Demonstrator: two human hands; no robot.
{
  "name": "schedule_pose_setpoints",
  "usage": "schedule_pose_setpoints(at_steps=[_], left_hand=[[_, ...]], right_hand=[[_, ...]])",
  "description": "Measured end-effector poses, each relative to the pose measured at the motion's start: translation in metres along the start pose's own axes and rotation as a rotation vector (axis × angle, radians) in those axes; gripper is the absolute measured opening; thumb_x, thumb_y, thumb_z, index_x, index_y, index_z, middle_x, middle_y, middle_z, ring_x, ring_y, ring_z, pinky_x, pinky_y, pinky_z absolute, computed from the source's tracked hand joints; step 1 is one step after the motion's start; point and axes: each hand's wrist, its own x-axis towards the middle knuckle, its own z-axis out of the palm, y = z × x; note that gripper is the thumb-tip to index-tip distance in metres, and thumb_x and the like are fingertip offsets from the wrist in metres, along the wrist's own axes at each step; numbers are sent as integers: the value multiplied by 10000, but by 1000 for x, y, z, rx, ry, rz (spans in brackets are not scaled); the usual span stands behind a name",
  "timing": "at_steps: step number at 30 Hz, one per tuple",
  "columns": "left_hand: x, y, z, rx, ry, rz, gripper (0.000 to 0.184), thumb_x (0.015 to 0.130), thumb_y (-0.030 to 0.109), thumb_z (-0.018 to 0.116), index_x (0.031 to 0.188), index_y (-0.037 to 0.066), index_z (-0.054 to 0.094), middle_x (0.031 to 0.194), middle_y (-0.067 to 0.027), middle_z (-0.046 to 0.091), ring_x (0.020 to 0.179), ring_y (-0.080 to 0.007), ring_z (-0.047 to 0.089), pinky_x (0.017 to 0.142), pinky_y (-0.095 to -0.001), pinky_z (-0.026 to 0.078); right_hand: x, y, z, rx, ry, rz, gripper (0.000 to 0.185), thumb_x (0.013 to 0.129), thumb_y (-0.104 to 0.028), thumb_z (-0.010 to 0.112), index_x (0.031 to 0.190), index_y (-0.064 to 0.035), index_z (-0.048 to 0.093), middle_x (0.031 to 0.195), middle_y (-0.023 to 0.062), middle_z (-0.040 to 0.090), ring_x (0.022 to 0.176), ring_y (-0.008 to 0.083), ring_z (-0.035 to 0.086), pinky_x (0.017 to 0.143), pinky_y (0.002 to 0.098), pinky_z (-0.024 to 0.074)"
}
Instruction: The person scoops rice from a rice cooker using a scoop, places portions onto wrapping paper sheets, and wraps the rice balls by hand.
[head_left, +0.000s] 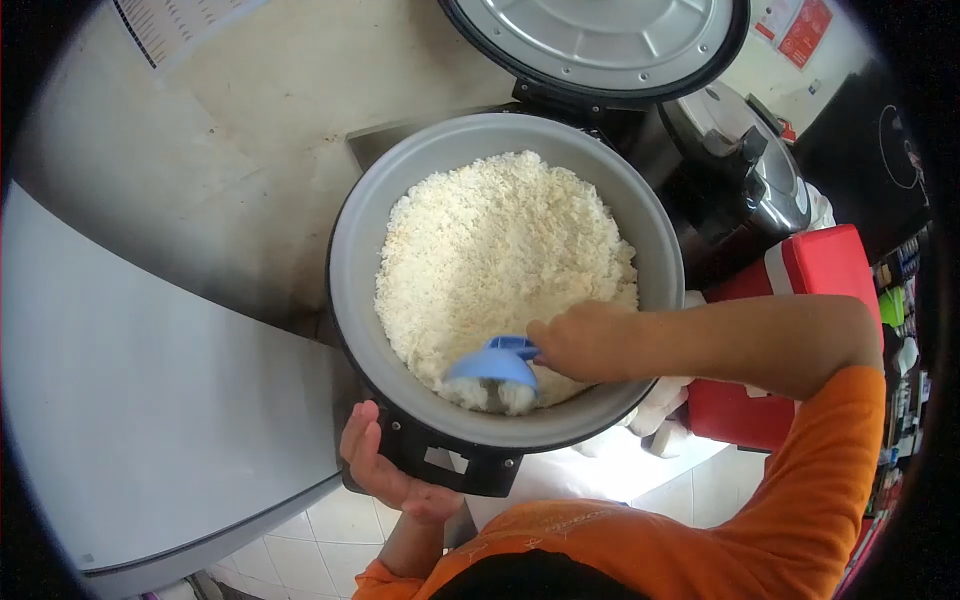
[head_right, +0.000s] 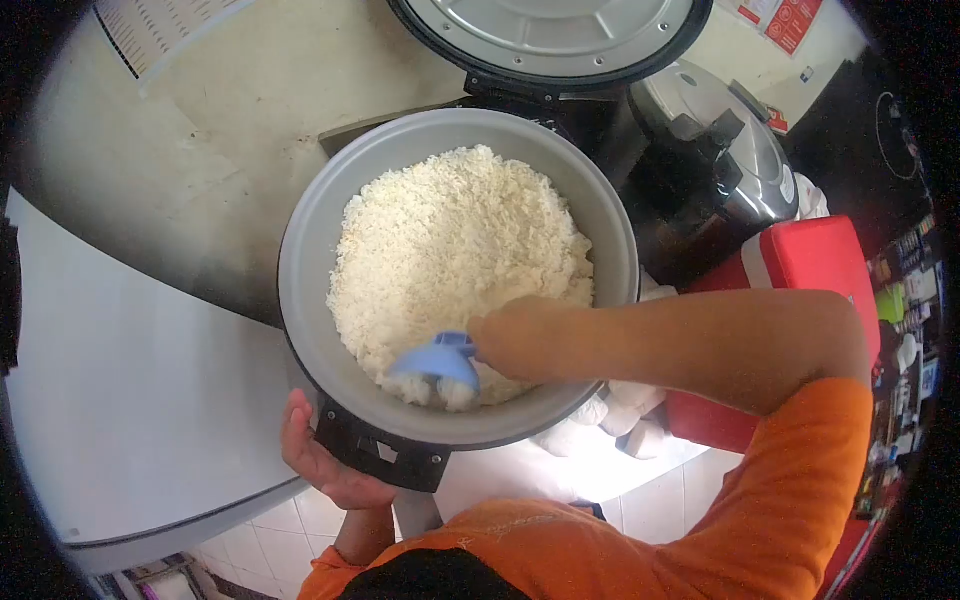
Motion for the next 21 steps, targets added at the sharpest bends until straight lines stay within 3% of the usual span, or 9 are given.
schedule_pose_setpoints(at_steps=[3,6,9,11,15,18,21], left_hand=[[7,2,9,-4,107,24,635,903,501,170,1143,-22,439,1157,-179,493,1121,-276,456,944,-384,402],[8,2,6,6,69,38,628,911,496,172,1142,-25,438,1165,-184,485,1125,-278,453,943,-387,401],[7,4,6,5,79,17,628,918,499,171,1137,-25,439,1167,-183,485,1124,-278,455,943,-388,398],[7,2,8,-2,94,37,628,921,498,164,1134,-25,440,1164,-182,488,1123,-279,456,944,-389,396],[8,4,7,21,102,16,627,925,492,147,1130,-23,439,1151,-179,499,1119,-279,459,948,-390,393],[7,1,8,-21,100,28,615,926,484,155,1126,-20,444,1144,-176,505,1115,-278,461,951,-389,391],[6,0,8,-36,95,48,613,925,480,163,1132,-23,444,1137,-174,512,1105,-280,466,947,-388,390]], right_hand=[[-26,-6,-16,-4,91,-64,320,893,-332,502,979,-25,523,674,169,613,638,335,631,576,431,493],[-28,6,-39,35,-4,-32,328,897,-330,495,961,-9,511,678,168,613,645,334,632,579,428,494],[-8,15,-32,-65,108,30,295,892,-298,496,951,-9,511,693,159,621,668,326,639,591,425,502],[4,2,-21,-284,-32,-39,247,883,-249,496,951,-12,513,719,159,632,678,316,646,611,420,513],[-10,-5,-11,-255,45,-145,207,869,-197,501,957,-9,516,742,166,639,665,301,650,621,399,523],[-38,-12,-30,-183,-22,-82,231,888,-220,496,956,0,519,736,175,636,651,293,650,620,385,525],[-49,-15,-44,-85,-49,-3,243,879,-208,498,965,13,551,766,179,636,737,313,652,633,391,524]])
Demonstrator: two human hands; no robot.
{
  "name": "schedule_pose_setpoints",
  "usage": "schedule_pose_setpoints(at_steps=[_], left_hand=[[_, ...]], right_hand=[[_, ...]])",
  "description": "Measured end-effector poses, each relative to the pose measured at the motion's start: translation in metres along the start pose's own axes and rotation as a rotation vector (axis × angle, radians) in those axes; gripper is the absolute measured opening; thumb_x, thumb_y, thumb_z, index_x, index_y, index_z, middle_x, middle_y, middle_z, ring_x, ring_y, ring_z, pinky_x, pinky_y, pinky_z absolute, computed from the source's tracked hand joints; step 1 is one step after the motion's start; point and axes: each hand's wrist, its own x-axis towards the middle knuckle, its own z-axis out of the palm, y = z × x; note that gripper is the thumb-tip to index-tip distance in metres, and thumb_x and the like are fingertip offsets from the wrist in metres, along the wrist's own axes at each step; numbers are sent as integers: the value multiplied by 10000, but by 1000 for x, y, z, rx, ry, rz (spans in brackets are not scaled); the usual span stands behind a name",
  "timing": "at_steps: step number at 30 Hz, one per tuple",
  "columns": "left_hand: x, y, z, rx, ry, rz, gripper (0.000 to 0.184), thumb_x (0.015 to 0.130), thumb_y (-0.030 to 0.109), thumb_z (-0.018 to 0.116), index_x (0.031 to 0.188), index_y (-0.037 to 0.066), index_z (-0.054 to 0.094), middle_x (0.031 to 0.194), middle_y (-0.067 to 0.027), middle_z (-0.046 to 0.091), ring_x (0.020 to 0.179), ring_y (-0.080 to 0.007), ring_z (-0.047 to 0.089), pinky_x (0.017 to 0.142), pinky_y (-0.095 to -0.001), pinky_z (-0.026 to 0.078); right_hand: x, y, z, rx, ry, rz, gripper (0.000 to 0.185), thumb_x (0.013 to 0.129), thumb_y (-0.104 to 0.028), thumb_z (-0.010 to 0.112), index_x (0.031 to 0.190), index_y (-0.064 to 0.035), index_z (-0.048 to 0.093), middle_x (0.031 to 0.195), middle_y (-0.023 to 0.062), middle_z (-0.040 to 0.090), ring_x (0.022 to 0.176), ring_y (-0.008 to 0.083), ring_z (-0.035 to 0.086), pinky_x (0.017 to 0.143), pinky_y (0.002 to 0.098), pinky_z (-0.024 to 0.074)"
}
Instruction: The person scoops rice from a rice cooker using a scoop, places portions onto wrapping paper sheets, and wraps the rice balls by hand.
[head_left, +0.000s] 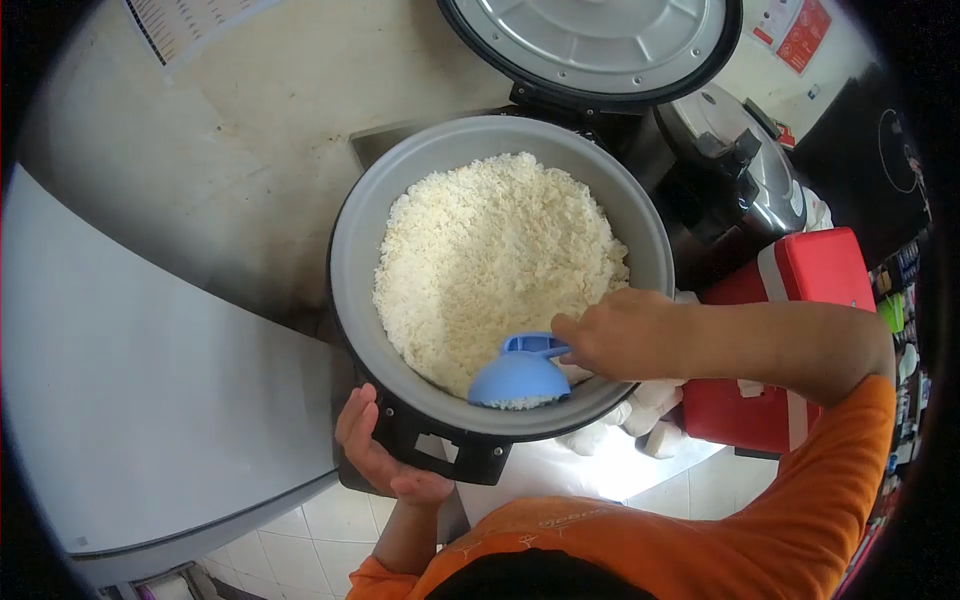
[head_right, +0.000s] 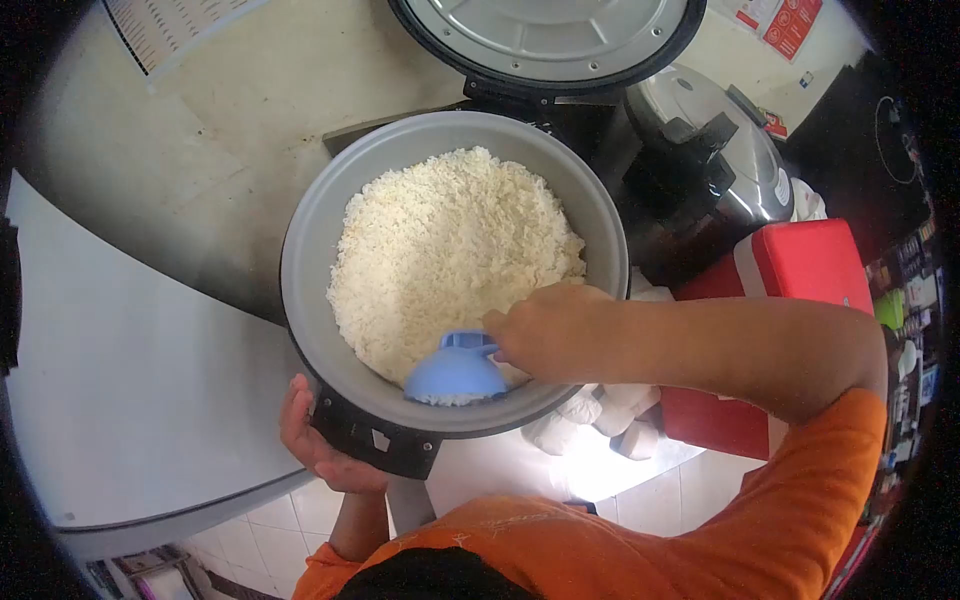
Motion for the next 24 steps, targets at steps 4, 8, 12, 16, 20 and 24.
schedule_pose_setpoints(at_steps=[4,8,12,16,20,24], left_hand=[[-3,1,-1,-10,6,6,616,924,474,169,1156,-34,431,1152,-180,502,1114,-281,458,942,-389,389],[4,10,-4,5,-28,-23,557,938,420,269,1191,-57,407,1232,-195,434,1137,-281,434,945,-382,373],[-20,25,-24,29,1,-40,484,943,348,358,1192,-64,405,1261,-195,398,1110,-268,437,915,-353,355],[-79,28,-67,4,-199,-173,351,920,276,437,1069,-30,525,978,-150,557,911,-230,531,744,-342,414],[-156,21,-98,180,-904,-461,259,862,214,542,984,-7,598,868,-157,622,816,-294,600,710,-396,465],[-242,-2,-120,174,-1206,-354,364,822,228,597,1100,-4,556,1112,-207,572,1056,-347,540,879,-417,438]], right_hand=[[8,1,16,131,85,30,324,908,-293,474,1000,7,554,803,191,630,741,314,647,639,408,513],[7,19,26,295,156,-47,322,918,-311,470,944,-2,557,676,167,594,610,268,604,589,386,476],[-35,20,8,621,25,232,338,928,-317,438,944,-5,568,628,94,554,512,195,539,534,326,454],[-94,5,35,1001,103,212,352,939,-324,420,918,-10,577,560,12,475,443,96,465,440,241,396],[-127,-29,97,1253,41,237,334,937,-314,417,912,-23,578,547,-10,445,439,76,435,404,227,362],[-91,-51,216,1448,-118,55,345,918,-340,435,966,-21,558,596,16,441,478,108,445,428,242,374]])
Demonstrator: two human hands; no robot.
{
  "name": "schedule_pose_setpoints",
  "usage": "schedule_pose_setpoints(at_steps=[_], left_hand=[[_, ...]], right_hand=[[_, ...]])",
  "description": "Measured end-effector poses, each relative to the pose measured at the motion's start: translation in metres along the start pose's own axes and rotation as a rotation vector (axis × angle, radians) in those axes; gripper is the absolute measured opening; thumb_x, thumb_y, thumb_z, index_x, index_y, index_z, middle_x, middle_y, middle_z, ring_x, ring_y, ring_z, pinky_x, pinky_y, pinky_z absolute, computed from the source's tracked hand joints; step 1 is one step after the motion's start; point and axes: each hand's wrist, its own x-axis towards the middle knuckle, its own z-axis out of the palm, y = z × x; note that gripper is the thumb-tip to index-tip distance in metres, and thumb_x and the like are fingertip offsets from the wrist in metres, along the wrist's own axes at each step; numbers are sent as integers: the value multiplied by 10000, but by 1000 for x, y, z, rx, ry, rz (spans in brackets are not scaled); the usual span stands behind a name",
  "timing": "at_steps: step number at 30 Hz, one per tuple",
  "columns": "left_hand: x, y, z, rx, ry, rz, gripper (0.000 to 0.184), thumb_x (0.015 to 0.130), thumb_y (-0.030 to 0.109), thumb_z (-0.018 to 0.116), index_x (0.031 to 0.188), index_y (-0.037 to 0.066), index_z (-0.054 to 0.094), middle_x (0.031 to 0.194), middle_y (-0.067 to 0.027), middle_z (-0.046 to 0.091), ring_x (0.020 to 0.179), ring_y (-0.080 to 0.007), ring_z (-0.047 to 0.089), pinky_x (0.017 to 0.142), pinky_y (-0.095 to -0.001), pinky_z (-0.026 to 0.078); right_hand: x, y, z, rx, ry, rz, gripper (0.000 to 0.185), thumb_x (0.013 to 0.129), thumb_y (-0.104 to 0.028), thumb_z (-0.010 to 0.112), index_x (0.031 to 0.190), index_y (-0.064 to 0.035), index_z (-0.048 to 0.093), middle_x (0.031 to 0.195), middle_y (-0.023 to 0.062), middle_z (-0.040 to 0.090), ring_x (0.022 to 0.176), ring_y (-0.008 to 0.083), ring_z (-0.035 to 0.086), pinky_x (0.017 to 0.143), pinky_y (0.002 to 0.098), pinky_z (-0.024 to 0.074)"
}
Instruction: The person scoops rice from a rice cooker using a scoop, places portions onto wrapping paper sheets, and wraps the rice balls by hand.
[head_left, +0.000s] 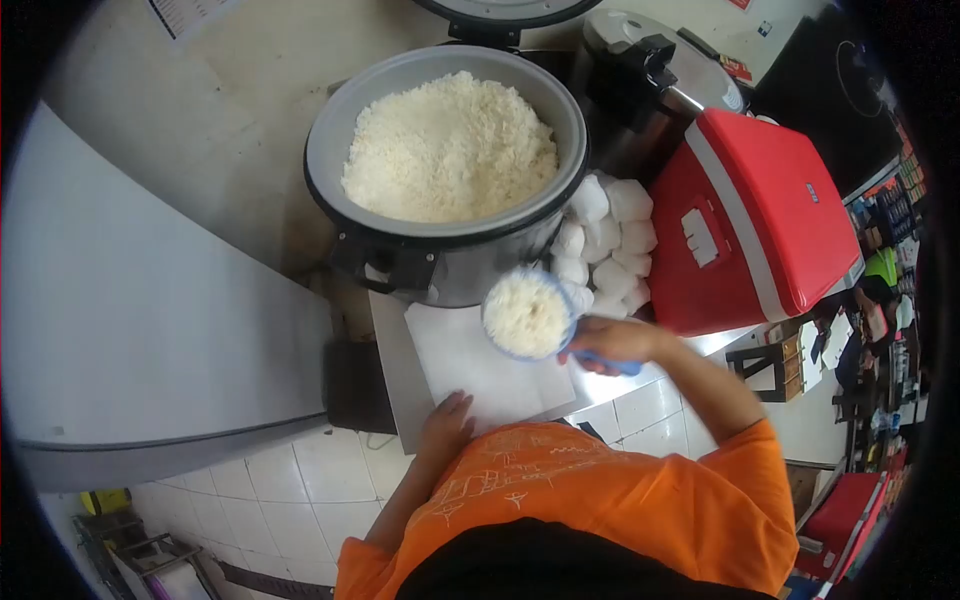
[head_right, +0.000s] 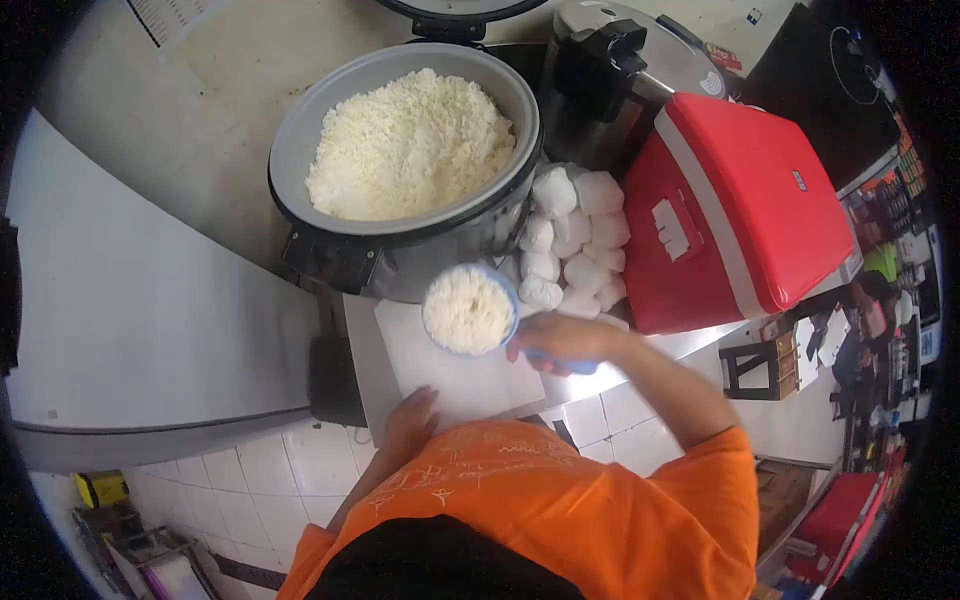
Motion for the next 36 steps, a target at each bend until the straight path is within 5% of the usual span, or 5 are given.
schedule_pose_setpoints(at_steps=[7,9,13,29,36], left_hand=[[-25,-6,21,416,-220,149,770,677,295,706,1309,17,364,1416,-206,262,1330,-332,243,1049,-462,275],[-30,-8,19,455,-236,182,791,660,298,714,1310,16,362,1417,-205,259,1330,-331,244,1048,-468,275],[-45,-23,28,454,-217,217,757,668,286,712,1291,12,381,1391,-204,307,1319,-324,270,1047,-451,280],[-28,-50,47,315,-79,397,582,761,225,618,1258,-10,427,1327,-214,379,1271,-335,338,1048,-413,300],[-3,-35,23,391,-57,303,501,783,206,593,1243,54,468,1297,-99,458,1222,-236,417,976,-391,370]], right_hand=[[115,145,66,42,455,32,316,914,-323,468,952,-16,535,602,68,527,491,181,535,490,323,454],[117,142,75,-641,922,-192,247,867,-252,510,988,-38,507,727,153,597,605,329,594,567,432,479],[123,130,93,-695,897,-462,238,839,-193,573,989,-21,505,749,178,622,699,367,615,637,436,486],[113,70,83,-967,774,-167,536,759,-545,595,956,-47,567,671,126,625,562,284,611,579,379,460],[24,-103,30,-1247,1479,-1001,414,676,-370,698,908,-68,535,732,78,550,696,239,548,687,374,345]])
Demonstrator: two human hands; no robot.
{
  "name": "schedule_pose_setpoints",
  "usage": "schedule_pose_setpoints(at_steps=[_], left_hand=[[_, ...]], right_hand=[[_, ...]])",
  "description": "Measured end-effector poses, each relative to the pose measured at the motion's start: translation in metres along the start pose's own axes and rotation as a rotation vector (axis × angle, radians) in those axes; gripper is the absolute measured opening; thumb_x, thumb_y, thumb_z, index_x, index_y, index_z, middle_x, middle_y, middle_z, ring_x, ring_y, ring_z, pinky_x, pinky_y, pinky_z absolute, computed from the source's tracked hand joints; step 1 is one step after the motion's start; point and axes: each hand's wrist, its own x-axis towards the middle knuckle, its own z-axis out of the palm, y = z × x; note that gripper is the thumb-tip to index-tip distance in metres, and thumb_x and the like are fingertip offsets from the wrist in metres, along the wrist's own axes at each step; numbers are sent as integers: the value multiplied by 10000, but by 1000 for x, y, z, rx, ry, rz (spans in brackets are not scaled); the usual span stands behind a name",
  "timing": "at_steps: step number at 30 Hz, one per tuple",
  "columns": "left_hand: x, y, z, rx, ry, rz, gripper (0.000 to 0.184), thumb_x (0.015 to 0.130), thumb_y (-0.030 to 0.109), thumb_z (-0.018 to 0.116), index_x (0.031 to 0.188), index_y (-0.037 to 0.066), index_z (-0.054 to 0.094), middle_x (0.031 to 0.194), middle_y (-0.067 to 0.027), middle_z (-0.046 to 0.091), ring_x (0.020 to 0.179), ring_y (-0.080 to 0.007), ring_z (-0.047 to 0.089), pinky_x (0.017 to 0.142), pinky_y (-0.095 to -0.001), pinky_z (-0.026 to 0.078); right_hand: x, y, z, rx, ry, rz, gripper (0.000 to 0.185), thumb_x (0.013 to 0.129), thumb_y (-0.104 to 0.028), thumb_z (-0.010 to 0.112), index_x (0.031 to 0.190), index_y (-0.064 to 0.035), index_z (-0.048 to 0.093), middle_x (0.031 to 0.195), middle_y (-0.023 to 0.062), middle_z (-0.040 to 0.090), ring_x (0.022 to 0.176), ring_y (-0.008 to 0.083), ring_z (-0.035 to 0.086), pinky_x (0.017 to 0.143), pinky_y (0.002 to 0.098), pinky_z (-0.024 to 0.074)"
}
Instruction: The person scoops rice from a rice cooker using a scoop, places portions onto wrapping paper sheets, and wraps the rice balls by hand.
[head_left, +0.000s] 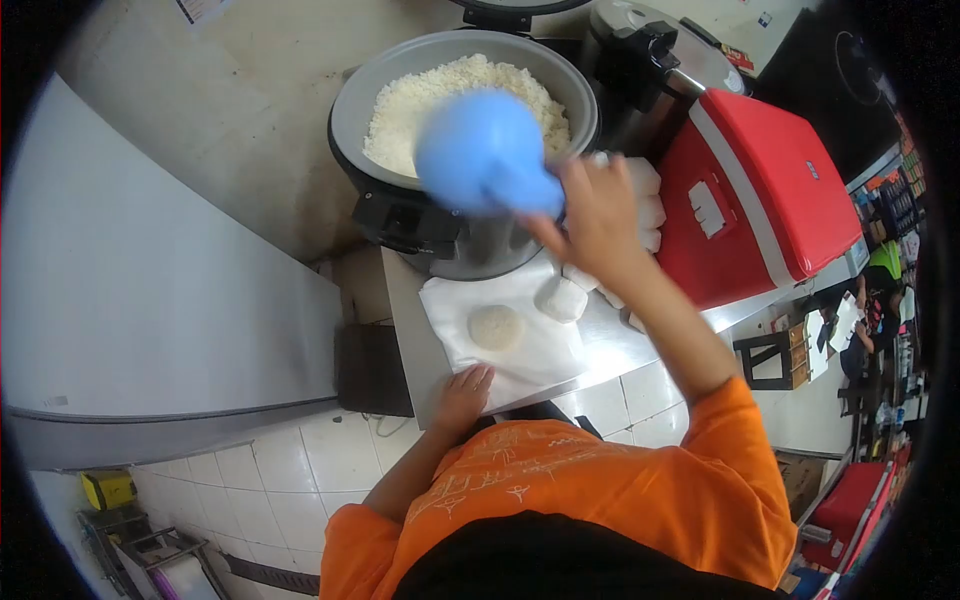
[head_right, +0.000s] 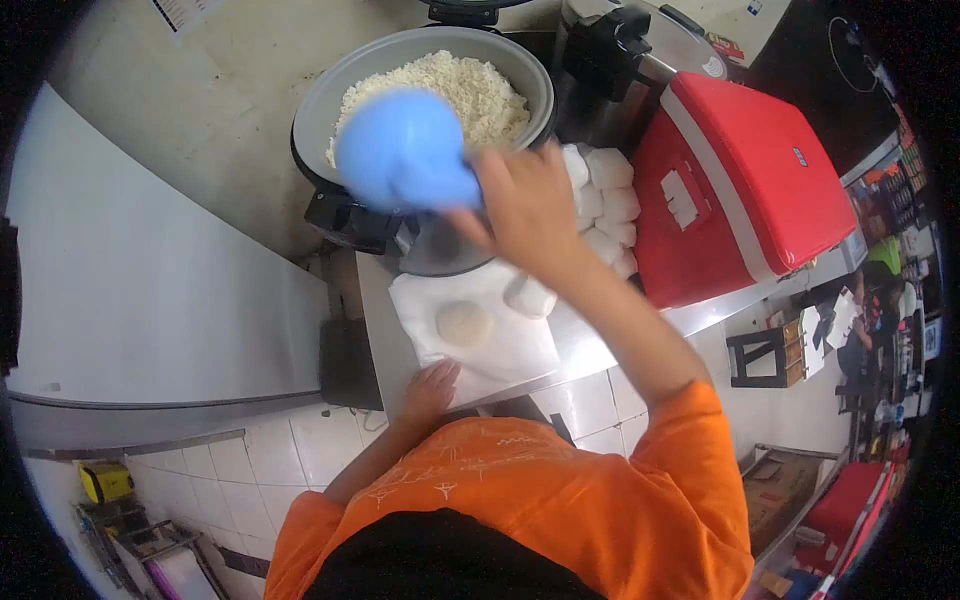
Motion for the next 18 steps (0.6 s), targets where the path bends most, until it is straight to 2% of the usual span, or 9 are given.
schedule_pose_setpoints(at_steps=[2,4,6,7,11,13,15,16,18], left_hand=[[0,-9,16,136,58,62,475,788,205,588,1229,61,482,1260,-69,498,1195,-212,445,940,-383,392],[3,3,0,95,43,31,471,787,203,589,1224,60,487,1249,-76,508,1194,-217,449,945,-385,390],[5,14,-14,57,35,2,467,785,200,590,1219,59,491,1238,-82,518,1193,-222,453,951,-387,388],[4,19,-16,78,77,6,468,776,192,594,1214,59,497,1234,-87,524,1187,-222,462,944,-384,397],[-1,20,1,91,146,9,487,744,175,610,1205,56,505,1239,-94,522,1177,-232,481,930,-378,418],[-5,14,9,83,111,-3,492,739,170,610,1206,56,504,1238,-94,523,1170,-238,487,928,-376,423],[-6,10,7,82,72,-5,497,733,164,610,1206,57,504,1237,-93,523,1162,-245,493,925,-373,427],[-5,11,2,45,29,-29,487,738,155,603,1203,52,503,1247,-97,513,1174,-250,480,936,-375,418],[-5,18,-8,8,-22,-52,476,742,147,596,1199,47,503,1258,-102,504,1186,-256,468,947,-376,410]], right_hand=[[42,14,22,-78,33,-7,376,699,-323,685,929,-65,538,768,75,556,719,236,549,693,371,345],[60,19,41,-133,17,-7,362,706,-293,683,945,-64,539,797,76,563,748,234,550,695,372,346],[67,17,52,-74,213,-206,310,703,-218,682,926,-63,532,865,84,559,795,245,537,689,377,350],[57,12,50,-74,211,-205,310,703,-218,682,926,-63,532,865,84,559,795,245,537,689,377,350],[-51,-19,60,362,74,-29,316,684,-143,665,963,-64,537,931,96,545,836,268,505,722,382,355],[-130,-20,93,304,-225,171,349,673,-141,673,983,-59,536,985,105,548,884,273,501,749,390,358],[-187,-18,105,184,-529,223,369,724,-176,625,1059,-45,541,1096,112,538,1062,281,479,879,410,356],[-212,-13,109,187,-530,228,369,724,-176,625,1059,-45,541,1096,112,538,1062,281,479,879,410,356],[-249,-3,108,-41,-696,60,419,731,-211,628,1098,-33,536,1152,104,512,1185,286,409,1021,446,278]])
